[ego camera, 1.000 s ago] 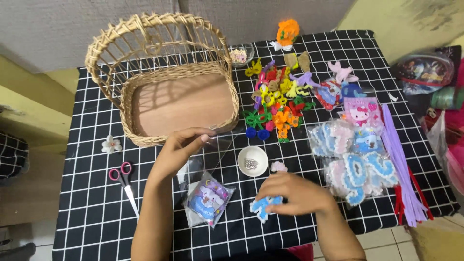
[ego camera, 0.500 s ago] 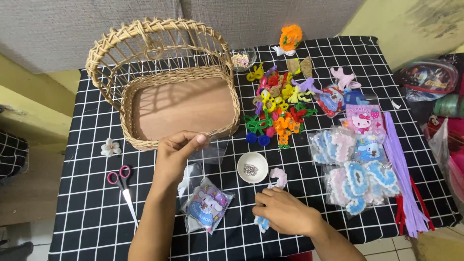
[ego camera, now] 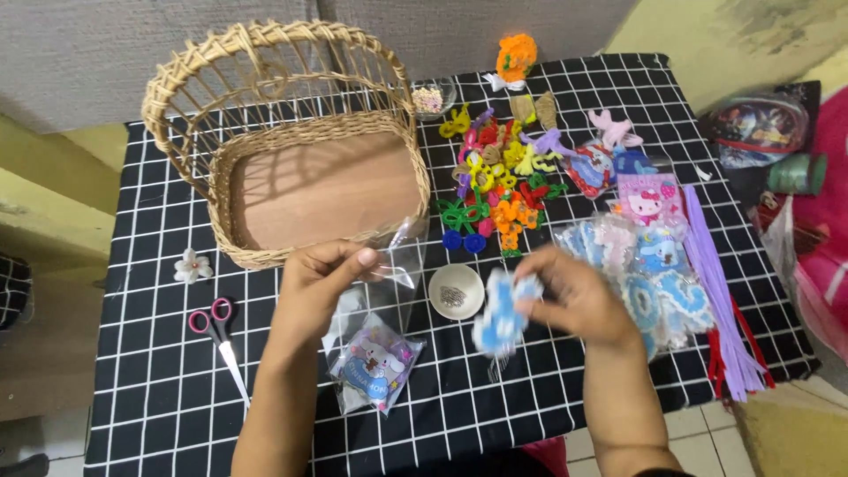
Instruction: The person places small plush letter and character items into clear plastic bags, seals them, and arranges the packaged items on a checkered table. The person handles multiple items one at a time, including blue and pink letters and character-themed pouches, and organizes them into neat rows.
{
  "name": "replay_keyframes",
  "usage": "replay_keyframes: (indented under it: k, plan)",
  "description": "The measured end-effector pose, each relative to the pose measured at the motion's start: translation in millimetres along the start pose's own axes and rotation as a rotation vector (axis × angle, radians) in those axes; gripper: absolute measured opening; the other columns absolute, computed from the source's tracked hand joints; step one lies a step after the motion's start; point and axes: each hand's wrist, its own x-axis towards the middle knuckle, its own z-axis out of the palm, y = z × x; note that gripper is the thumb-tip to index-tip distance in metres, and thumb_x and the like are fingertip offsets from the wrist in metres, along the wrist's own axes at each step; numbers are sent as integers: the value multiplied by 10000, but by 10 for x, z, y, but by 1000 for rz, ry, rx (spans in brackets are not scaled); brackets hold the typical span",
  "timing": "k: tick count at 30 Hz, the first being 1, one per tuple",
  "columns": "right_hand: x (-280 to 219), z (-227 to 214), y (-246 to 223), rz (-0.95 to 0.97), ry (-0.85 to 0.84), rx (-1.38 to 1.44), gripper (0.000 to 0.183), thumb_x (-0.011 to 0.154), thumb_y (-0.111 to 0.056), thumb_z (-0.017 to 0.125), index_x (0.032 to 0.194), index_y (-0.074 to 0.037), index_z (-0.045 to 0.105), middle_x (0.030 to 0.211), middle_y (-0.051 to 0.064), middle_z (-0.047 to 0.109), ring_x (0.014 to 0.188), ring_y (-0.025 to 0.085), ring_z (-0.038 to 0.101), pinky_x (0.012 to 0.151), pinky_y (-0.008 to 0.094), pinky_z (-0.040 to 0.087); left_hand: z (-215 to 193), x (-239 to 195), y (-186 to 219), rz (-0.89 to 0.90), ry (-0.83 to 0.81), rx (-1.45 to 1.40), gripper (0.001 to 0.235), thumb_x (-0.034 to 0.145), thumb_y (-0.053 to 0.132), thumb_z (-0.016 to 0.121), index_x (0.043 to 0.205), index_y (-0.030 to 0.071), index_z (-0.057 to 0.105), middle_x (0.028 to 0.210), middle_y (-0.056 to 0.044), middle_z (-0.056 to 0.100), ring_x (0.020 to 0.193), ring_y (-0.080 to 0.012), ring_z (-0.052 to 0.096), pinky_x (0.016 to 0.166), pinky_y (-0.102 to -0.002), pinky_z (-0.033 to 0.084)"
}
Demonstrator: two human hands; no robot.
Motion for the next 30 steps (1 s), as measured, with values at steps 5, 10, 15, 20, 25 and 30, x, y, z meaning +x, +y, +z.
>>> replay_keyframes:
  k: [5, 10, 15, 20, 25, 30]
  plan:
    - [385, 25, -517, -105, 259, -3, 509, 784, -3, 805, 1253, 63, 618, 1024, 163, 743, 955, 191, 681, 887, 343, 555, -68, -64, 127, 2, -18, 38, 152, 906, 91, 757, 877, -58, 769, 701, -160, 753, 694, -139, 678, 707, -284, 565]
    - [613, 59, -716, -231, 349, -22, 325, 832, 43, 764, 1144, 79, 678, 972, 138, 736, 900, 139, 663, 820, 287, 580, -4, -120, 221, 6, -55, 56, 128, 877, 76, 776, 847, -48, 781, 681, -159, 761, 673, -149, 691, 707, -291, 567]
    - [805, 150, -632, -365, 492, 333, 459, 911, -15, 685, 1321, 13, 482, 1006, 73, 690, 899, 136, 668, 833, 254, 556, 25, -147, 147, -24, -134, 40, 114, 839, 54, 799, 809, -55, 787, 636, -146, 756, 652, -127, 668, 682, -287, 567]
    - [1215, -58, -107, -27, 451, 1145, 271, 951, -140, 688, 1194, -82, 582, 965, 31, 710, 847, 149, 668, 791, 296, 537, 62, -119, 101, -37, -153, 12, 109, 843, 32, 792, 817, -73, 785, 641, -168, 761, 655, -149, 685, 698, -295, 572]
    - [1390, -93, 134, 290, 538, 1471, 207, 934, -70, 664, 1114, 26, 632, 1058, 148, 717, 968, 263, 698, 871, 387, 573, 48, -55, 59, -55, -161, 10, 117, 847, 33, 790, 820, -81, 782, 644, -178, 759, 652, -156, 686, 703, -302, 575]
    - [1183, 161, -535, -23, 188, 720, 755, 939, -36, 589, 1616, -138, 272, 1255, 123, 507, 988, 141, 657, 839, 227, 644, 27, -32, 107, -74, -179, 60, 137, 855, 54, 790, 836, -82, 788, 646, -165, 759, 662, -148, 664, 685, -301, 573]
